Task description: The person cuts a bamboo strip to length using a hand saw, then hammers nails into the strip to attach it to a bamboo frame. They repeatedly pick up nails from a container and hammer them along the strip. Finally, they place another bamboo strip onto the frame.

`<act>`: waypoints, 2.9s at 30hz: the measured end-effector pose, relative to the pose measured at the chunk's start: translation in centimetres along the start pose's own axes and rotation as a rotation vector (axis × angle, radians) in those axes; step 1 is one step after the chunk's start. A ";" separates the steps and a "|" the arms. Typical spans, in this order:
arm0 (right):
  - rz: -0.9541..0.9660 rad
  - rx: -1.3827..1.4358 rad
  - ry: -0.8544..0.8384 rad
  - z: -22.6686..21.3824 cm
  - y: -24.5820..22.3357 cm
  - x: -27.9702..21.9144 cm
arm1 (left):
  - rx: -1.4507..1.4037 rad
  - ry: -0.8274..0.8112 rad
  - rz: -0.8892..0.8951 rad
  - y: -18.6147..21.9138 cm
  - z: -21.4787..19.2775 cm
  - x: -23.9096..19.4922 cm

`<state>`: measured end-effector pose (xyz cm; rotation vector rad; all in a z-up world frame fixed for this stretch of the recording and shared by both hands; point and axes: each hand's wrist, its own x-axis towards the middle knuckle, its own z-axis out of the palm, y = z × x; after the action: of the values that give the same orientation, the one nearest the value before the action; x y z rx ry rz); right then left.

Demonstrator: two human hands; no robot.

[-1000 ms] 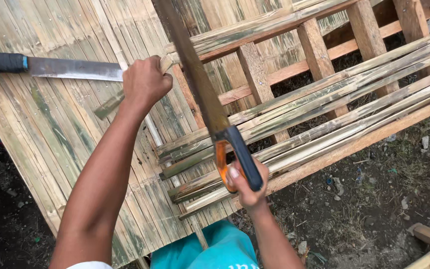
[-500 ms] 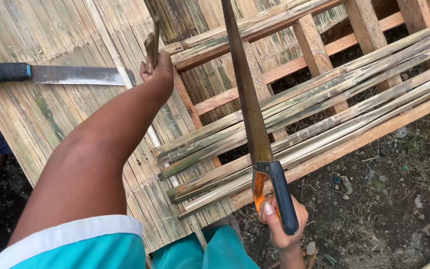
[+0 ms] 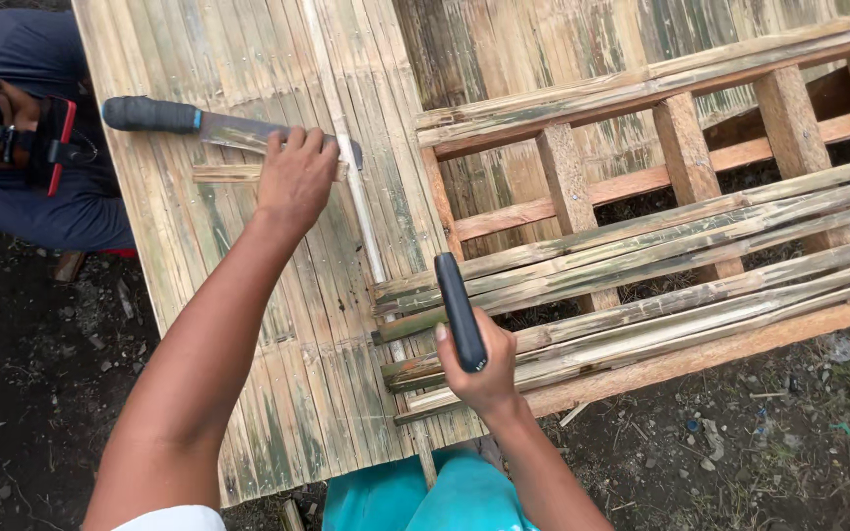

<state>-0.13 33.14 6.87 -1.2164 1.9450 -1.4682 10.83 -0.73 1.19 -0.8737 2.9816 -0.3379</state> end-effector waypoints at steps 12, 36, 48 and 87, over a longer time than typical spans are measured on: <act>-0.594 -0.402 -0.226 10.2 -1.2 3.3 | -0.590 -0.153 -0.118 10.8 -3.1 4.6; 0.030 -0.470 -0.369 3.4 17.9 29.7 | -0.549 -0.073 -0.305 22.4 1.1 9.6; -0.149 -0.477 -0.388 2.4 19.6 26.8 | -0.617 -0.202 -0.268 23.9 0.3 9.3; 0.599 0.343 0.416 -25.9 14.1 -3.7 | -1.245 -0.049 0.109 44.2 -17.0 1.2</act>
<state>-23.12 51.51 2.52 -0.1529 1.9456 -1.6916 -15.00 38.28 8.51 -0.6354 2.9157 1.6292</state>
